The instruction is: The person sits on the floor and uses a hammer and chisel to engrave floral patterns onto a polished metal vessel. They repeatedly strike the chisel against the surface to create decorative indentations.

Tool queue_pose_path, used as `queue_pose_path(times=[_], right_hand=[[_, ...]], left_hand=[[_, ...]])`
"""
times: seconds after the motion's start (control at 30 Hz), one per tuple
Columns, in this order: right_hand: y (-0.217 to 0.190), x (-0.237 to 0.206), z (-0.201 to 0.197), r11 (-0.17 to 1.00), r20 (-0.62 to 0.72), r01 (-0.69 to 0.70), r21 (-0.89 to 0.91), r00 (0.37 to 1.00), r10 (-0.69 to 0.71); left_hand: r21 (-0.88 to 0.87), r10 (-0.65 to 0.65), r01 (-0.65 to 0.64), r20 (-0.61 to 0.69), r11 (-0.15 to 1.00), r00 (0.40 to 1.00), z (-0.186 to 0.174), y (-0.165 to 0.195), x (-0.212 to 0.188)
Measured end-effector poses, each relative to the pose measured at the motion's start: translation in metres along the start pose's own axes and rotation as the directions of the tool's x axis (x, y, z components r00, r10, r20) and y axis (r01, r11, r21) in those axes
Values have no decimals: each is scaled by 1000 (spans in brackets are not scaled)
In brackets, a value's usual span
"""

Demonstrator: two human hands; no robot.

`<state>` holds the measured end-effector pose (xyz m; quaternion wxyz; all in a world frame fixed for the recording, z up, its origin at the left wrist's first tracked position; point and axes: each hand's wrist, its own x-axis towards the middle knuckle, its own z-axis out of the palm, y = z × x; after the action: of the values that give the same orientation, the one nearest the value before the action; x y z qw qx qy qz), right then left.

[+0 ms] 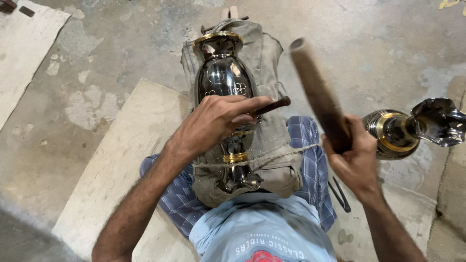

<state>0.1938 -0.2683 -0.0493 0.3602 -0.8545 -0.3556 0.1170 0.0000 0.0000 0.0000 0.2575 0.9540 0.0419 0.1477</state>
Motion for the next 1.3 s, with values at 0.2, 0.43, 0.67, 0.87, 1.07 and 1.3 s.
queue_pose_path(times=[0.2,0.43,0.67,0.87,1.07,1.3], right_hand=[[-3,0,-3,821,-117,326,468,944,-308],[1,2,-5,965,-134,261,23,957,-256],[-3,-2,7,924,-165,362,128,926,-340],[1,-4,5,972,-137,232,38,965,-225],[7,-6,5,954,-138,287,-90,945,-297],[-1,-16,8,948,-166,268,-170,941,-296]], left_hand=[[10,2,-2,23,1000,1000,0,5,3],[-5,30,-30,3,1000,1000,-2,5,1],[-8,-24,25,67,1000,997,-4,10,5],[38,-1,-3,89,999,996,-4,7,4],[46,44,-48,76,998,996,-2,6,0],[72,12,-22,127,997,992,-4,11,0]])
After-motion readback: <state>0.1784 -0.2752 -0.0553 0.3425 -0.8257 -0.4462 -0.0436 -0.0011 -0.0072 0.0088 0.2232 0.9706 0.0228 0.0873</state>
